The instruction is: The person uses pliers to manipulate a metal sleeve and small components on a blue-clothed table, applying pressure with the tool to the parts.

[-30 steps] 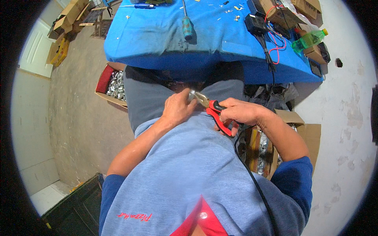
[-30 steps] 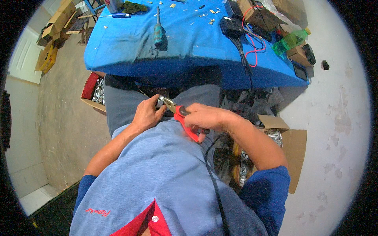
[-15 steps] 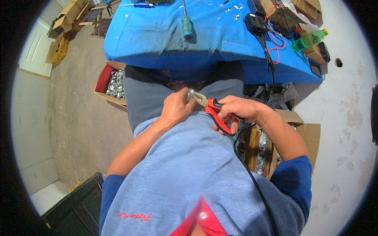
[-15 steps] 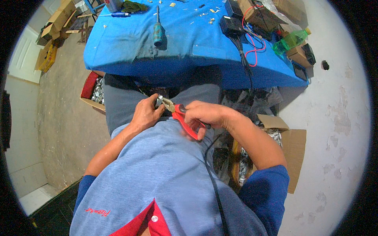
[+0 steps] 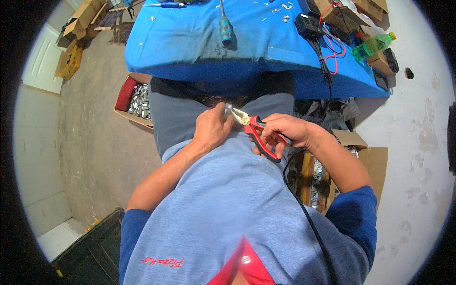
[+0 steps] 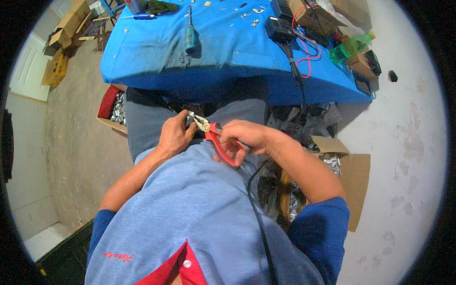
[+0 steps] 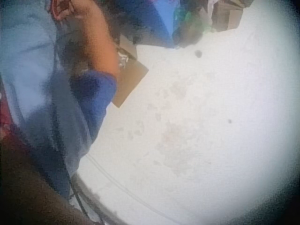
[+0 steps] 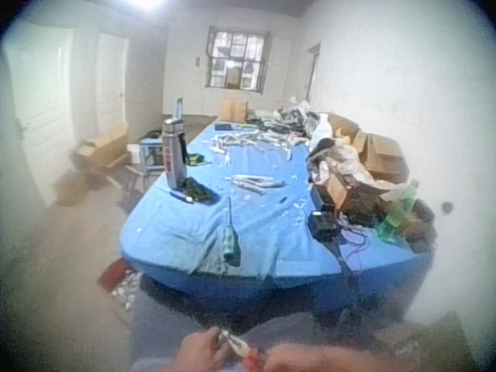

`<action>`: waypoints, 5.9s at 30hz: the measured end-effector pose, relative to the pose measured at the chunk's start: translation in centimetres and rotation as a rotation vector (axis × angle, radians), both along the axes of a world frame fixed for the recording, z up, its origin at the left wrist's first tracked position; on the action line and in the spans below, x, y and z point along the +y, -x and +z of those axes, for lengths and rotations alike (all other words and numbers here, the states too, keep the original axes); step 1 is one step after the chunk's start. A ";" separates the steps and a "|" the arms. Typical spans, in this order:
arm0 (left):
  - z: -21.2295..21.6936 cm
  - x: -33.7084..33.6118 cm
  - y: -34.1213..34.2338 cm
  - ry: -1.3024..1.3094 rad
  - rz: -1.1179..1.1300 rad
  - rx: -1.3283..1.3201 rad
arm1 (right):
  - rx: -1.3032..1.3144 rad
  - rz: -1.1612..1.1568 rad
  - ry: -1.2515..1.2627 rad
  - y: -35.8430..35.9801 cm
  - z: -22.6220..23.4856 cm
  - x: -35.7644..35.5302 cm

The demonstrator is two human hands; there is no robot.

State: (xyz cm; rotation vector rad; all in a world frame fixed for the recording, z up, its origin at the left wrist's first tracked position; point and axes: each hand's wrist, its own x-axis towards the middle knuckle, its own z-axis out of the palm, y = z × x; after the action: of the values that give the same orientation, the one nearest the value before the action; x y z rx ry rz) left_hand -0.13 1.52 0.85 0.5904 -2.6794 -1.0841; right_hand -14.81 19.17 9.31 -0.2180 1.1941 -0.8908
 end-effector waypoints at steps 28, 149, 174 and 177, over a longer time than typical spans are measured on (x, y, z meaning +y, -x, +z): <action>-0.6 -0.3 0.1 0.055 -0.046 0.034 | 0.056 0.011 0.016 -0.6 0.5 -0.6; 0.0 -0.1 -0.6 -0.543 -0.091 0.114 | -0.239 -0.022 0.206 1.0 -1.0 1.5; 0.7 -0.7 0.1 -0.471 0.181 0.266 | -0.392 -0.252 0.380 -4.0 -3.5 -1.9; 1.1 -0.7 0.1 -0.413 0.239 0.344 | -0.554 -0.250 0.451 -4.8 -5.0 -2.8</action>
State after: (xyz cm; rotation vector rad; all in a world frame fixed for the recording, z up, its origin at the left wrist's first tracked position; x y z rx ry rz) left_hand -0.21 0.80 1.94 0.6942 -2.0486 -1.5172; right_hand -10.04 16.42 4.34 -0.1684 0.5007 -1.3336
